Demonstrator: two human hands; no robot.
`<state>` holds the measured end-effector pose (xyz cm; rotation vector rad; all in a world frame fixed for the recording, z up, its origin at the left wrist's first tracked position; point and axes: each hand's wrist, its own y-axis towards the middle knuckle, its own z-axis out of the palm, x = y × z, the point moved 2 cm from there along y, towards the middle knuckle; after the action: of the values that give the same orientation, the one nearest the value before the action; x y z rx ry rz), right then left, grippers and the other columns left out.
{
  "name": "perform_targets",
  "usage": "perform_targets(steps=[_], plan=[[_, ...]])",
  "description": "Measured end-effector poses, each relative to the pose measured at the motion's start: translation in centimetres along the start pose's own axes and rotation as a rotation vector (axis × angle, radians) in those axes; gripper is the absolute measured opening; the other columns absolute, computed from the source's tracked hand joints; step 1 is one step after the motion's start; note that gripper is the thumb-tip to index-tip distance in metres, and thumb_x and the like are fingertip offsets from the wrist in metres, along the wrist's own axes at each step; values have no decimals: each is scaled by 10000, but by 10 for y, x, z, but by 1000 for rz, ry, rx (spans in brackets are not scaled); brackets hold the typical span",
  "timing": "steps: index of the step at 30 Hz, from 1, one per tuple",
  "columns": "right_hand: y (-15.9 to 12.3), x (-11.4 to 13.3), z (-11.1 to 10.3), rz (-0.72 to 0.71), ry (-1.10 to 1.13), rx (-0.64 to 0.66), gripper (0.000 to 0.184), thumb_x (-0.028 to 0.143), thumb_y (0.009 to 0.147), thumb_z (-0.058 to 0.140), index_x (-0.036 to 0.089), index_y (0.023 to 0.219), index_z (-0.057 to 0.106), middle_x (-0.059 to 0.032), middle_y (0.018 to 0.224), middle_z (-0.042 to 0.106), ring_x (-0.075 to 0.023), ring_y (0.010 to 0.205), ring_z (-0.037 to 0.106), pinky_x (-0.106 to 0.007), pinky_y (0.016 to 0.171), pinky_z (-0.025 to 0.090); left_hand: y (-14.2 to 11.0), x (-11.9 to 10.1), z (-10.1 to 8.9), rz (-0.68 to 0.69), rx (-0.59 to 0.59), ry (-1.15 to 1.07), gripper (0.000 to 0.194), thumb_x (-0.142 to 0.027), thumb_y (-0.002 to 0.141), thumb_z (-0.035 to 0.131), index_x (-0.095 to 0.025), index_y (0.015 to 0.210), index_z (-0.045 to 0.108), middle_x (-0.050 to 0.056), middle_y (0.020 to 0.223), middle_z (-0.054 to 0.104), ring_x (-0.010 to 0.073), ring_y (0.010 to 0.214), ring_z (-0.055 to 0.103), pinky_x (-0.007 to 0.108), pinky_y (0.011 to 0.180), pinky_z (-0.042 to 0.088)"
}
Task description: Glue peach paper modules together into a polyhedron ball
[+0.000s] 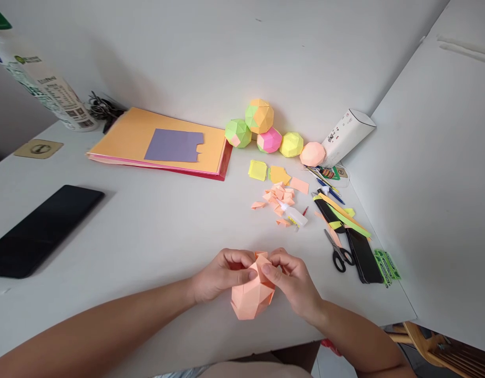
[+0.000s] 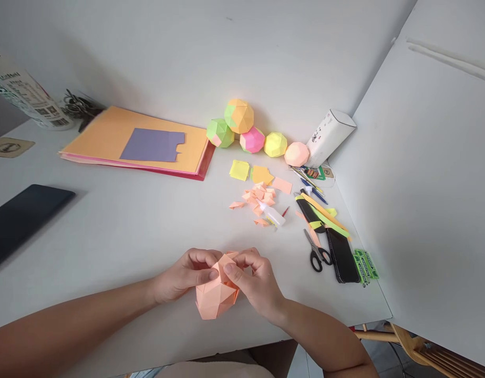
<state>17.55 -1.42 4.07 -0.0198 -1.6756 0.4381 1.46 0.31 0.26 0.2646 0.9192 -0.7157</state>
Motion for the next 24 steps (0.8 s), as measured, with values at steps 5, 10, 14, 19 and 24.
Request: perform_targets(steps=[5, 10, 14, 19, 24], plan=[[-1, 6, 1, -73, -14, 9, 210, 371, 778, 635, 201, 655, 643, -18, 756, 517, -172, 832, 510, -325, 768, 446, -1, -9, 8, 37, 13, 64, 128, -254, 787, 645, -131, 762, 673, 54, 834, 637, 155, 758, 562, 276, 683, 428], [-2, 7, 2, -187, -64, 20, 176, 330, 799, 616, 218, 666, 642, -36, 746, 593, -201, 925, 496, -360, 837, 424, -4, -12, 13, 9, -13, 112, 143, -254, 806, 619, -128, 744, 643, 42, 794, 602, 144, 725, 534, 270, 648, 400], [-2, 10, 1, -244, -132, 58, 142, 295, 813, 597, 222, 694, 626, -34, 723, 593, -200, 938, 473, -349, 842, 420, -9, -13, 15, -9, -41, 126, 176, -263, 805, 615, -131, 689, 612, 29, 755, 585, 137, 699, 520, 265, 630, 388], [-2, 16, 2, -252, -202, 91, 164, 290, 818, 591, 209, 676, 594, -33, 685, 577, -190, 870, 459, -327, 785, 434, -12, -13, 19, -6, -81, 182, 161, -226, 772, 645, -131, 647, 609, 20, 725, 592, 123, 666, 511, 257, 620, 393], [-4, 15, 4, -223, -185, 144, 232, 317, 841, 564, 199, 642, 574, -31, 650, 560, -184, 847, 463, -318, 761, 440, -13, -14, 25, 23, -72, 154, 177, -222, 767, 648, -132, 620, 606, 16, 717, 601, 120, 655, 523, 255, 613, 407]])
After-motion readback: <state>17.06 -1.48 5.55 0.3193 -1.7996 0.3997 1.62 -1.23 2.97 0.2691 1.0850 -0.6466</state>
